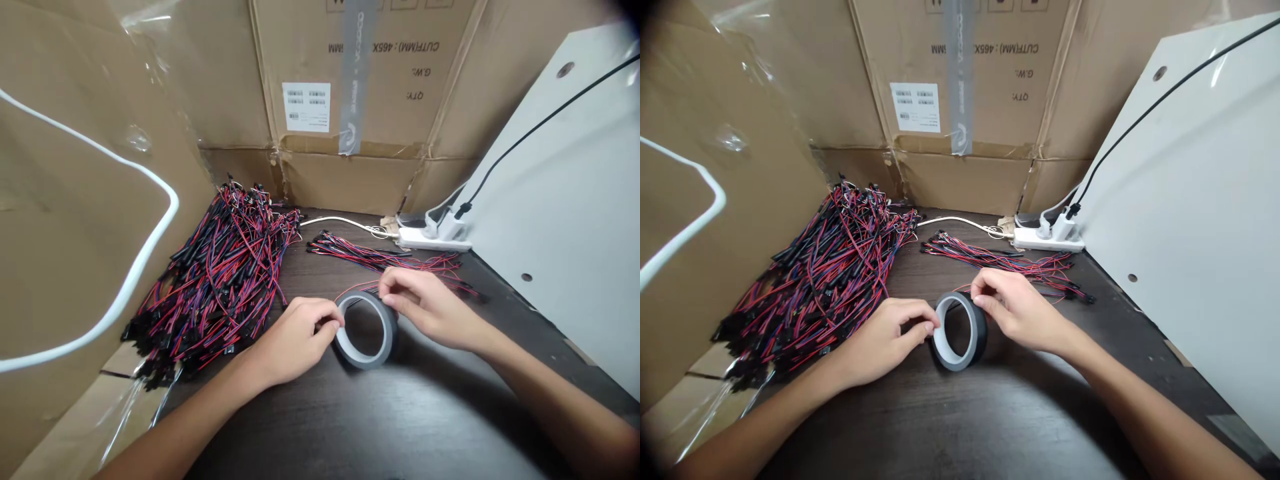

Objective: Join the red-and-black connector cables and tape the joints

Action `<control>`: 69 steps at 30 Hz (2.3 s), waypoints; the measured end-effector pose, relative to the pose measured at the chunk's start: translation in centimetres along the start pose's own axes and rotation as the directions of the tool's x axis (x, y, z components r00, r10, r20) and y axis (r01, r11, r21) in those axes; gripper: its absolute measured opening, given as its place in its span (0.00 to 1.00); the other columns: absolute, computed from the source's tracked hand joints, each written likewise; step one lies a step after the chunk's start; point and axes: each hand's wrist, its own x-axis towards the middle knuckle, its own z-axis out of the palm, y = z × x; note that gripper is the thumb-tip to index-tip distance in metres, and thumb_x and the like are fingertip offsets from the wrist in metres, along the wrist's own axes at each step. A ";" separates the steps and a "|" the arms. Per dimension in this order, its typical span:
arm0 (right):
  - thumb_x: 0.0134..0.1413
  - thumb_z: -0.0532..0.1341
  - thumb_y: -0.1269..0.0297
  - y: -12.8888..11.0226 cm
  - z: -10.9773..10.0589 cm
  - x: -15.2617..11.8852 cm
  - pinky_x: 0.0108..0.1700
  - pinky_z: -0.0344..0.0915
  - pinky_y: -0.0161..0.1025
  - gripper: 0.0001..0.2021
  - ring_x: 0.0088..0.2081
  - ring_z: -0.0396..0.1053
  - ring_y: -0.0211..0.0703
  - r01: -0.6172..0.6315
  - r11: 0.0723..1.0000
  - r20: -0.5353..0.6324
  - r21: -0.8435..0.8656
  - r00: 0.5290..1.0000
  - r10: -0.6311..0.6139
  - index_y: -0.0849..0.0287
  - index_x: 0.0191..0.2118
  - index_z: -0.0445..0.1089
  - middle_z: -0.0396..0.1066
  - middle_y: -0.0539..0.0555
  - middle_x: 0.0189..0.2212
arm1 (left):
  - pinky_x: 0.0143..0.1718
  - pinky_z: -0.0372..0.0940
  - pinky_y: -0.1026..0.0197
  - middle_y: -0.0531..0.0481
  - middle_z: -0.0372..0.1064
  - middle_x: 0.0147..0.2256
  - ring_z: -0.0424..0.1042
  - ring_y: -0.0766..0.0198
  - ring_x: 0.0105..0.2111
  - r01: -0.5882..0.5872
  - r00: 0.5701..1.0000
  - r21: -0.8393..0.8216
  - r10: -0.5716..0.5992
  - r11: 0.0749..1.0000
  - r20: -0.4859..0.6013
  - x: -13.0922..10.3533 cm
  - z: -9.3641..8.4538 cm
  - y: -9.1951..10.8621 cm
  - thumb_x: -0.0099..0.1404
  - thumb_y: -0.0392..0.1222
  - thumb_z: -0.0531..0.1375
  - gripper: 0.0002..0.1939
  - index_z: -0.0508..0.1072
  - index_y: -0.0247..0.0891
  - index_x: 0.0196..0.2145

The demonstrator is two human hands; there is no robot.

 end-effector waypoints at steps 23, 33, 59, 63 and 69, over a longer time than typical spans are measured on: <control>0.59 0.54 0.71 -0.5 5.3 0.3 0.35 0.59 0.35 0.05 0.32 0.62 0.37 -0.035 0.998 -0.294 0.060 0.955 0.051 0.60 0.31 0.62 0.65 0.52 0.31 | 0.46 0.62 0.53 0.47 0.69 0.40 0.67 0.57 0.43 -0.095 0.995 0.243 0.095 0.965 0.015 -0.3 1.6 0.0 0.65 0.46 0.58 0.12 0.68 0.36 0.42; 0.60 0.54 0.72 -1.7 5.9 -1.0 0.31 0.58 0.33 0.05 0.27 0.61 0.34 -0.080 0.991 -0.319 0.107 0.941 0.111 0.59 0.33 0.63 0.65 0.48 0.26 | 0.30 0.58 0.63 0.54 0.65 0.22 0.65 0.67 0.23 -0.026 0.999 0.076 0.023 0.997 0.041 0.0 0.9 0.2 0.70 0.45 0.49 0.14 0.66 0.36 0.31; 0.51 0.62 0.66 -2.1 5.9 -0.6 0.32 0.70 0.37 0.21 0.25 0.65 0.33 -0.091 0.993 -0.185 0.076 0.977 0.104 0.60 0.52 0.65 0.72 0.54 0.36 | 0.45 0.67 0.59 0.51 0.74 0.44 0.74 0.62 0.43 -0.111 0.976 0.156 0.137 0.981 -0.167 0.1 1.1 -0.4 0.67 0.35 0.52 0.14 0.69 0.42 0.48; 0.55 0.59 0.67 -1.9 6.4 -0.5 0.34 0.69 0.37 0.13 0.29 0.69 0.37 -0.064 0.998 -0.236 -0.024 0.970 0.056 0.60 0.47 0.68 0.74 0.55 0.36 | 0.44 0.67 0.57 0.47 0.73 0.42 0.73 0.59 0.43 -0.035 0.987 0.112 0.052 0.993 -0.152 -0.1 1.3 -0.1 0.66 0.36 0.53 0.19 0.61 0.40 0.55; 0.56 0.54 0.74 -1.5 6.4 -0.1 0.37 0.67 0.38 0.13 0.28 0.70 0.39 -0.058 0.988 -0.220 -0.144 0.975 0.025 0.59 0.43 0.71 0.76 0.54 0.33 | 0.42 0.67 0.54 0.46 0.71 0.40 0.72 0.57 0.42 0.019 0.993 0.098 -0.007 0.995 -0.118 -0.2 1.3 0.1 0.66 0.37 0.52 0.23 0.54 0.39 0.58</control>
